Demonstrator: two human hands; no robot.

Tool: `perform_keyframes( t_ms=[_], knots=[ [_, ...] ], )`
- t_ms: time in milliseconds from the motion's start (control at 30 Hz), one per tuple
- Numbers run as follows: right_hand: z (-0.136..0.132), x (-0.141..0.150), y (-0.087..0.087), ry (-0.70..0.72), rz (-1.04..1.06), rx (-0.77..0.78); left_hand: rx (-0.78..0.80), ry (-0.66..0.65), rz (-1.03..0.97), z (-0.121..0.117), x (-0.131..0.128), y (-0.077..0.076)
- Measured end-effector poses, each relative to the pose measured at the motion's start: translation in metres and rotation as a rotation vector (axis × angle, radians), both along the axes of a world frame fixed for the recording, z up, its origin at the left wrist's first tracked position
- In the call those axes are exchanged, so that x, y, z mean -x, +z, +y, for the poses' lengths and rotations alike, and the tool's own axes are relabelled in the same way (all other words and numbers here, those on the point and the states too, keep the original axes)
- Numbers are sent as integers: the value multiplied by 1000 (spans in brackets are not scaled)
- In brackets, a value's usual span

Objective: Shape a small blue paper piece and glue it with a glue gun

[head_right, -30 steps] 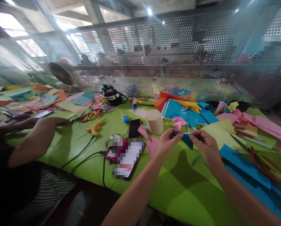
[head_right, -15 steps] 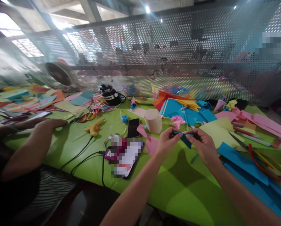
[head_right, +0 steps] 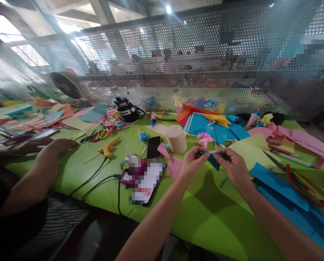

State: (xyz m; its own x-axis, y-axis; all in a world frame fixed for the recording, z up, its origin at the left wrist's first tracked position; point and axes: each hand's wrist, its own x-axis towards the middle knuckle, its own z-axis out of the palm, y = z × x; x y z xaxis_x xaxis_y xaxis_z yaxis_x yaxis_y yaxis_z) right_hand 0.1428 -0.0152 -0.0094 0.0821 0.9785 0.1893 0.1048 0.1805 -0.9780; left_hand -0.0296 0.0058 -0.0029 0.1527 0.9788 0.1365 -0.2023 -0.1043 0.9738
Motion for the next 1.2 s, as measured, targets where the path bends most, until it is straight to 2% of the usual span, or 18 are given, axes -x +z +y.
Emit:
perform_keyframes(
  t_ms=[267, 567, 967, 1200],
  knots=[
    [-1, 1, 3, 4, 3, 6, -15, -7, -1, 2, -1, -4],
    [-1, -1, -2, -51, -10, -9, -11, -28, -27, 0, 0, -2],
    [0, -2, -7, -45, -8, -9, -11, -20, -10, -2, 0, -1],
    [-6, 4, 6, -40, -3, 55, 3, 21, 1, -2, -1, -1]
  ],
)
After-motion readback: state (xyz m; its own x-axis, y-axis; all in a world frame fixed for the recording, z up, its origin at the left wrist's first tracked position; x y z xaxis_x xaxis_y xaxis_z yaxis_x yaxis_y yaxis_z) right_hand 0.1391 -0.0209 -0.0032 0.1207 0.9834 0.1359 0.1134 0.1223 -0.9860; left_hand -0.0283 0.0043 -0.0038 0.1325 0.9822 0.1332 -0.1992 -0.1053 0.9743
